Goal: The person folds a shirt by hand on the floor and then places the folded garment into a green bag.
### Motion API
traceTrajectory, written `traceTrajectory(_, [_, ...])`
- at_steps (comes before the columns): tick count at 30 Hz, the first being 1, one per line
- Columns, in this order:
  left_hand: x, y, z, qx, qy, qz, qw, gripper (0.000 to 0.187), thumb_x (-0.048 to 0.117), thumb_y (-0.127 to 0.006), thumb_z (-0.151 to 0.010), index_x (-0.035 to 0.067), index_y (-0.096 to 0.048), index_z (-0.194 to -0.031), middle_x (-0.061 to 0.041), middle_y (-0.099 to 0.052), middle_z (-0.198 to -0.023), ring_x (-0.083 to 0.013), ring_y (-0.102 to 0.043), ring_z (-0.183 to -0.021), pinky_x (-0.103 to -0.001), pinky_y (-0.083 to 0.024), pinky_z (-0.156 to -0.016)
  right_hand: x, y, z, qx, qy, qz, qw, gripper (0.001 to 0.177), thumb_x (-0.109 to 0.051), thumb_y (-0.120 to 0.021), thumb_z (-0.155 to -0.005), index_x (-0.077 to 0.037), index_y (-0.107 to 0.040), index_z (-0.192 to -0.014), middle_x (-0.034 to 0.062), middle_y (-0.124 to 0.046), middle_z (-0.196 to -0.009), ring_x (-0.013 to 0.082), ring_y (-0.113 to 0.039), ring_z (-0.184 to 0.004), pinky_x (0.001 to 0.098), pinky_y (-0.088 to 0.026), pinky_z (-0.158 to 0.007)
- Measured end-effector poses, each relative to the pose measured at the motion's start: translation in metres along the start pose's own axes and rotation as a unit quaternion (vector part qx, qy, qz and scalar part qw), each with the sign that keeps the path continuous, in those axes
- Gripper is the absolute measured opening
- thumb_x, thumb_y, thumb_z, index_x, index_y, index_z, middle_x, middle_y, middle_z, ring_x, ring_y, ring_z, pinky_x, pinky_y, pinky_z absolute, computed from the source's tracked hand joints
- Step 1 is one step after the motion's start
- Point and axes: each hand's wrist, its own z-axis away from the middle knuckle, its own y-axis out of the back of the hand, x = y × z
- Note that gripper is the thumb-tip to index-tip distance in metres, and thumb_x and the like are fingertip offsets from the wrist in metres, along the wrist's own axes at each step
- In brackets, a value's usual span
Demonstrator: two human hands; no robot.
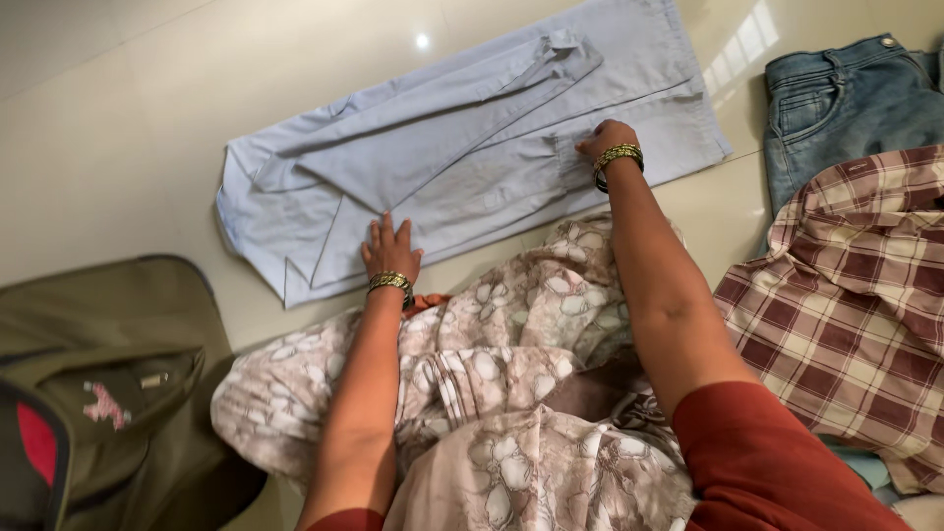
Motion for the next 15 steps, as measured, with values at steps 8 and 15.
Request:
traceTrajectory(8, [-0.001,-0.004,0.029,-0.043,0.015,0.014,0.999,0.067,0.037,-0.070,-0.093,0.030,-0.040,-0.153,-0.006,-0.015,-0.169,-0.0309,-0.014,-0.156,-0.057,-0.020,-0.123,-0.020,-0.012,0.013,-0.005,0.044,0.060,0.997,0.070,-0.043,-0.093,-0.070,-0.003,-0.069,-0.122,0.0215,-0.070,-0.123,0.0363,-0.066,-0.114,0.0452,-0.053,-0.097])
traceTrajectory(15, [-0.011,-0.016,0.033,-0.063,0.033,0.019,0.997,0.070,0.032,-0.069,-0.092,0.029,-0.038,-0.155,-0.006,-0.011,-0.171,-0.0309,-0.011,-0.157,-0.061,-0.022,-0.119,-0.015,-0.008,0.005,0.085,0.114,-0.012,0.990,0.056,-0.040,-0.084,-0.085,0.002,-0.065,-0.115,0.0284,-0.067,-0.115,0.0454,-0.063,-0.109,0.0520,-0.052,-0.091])
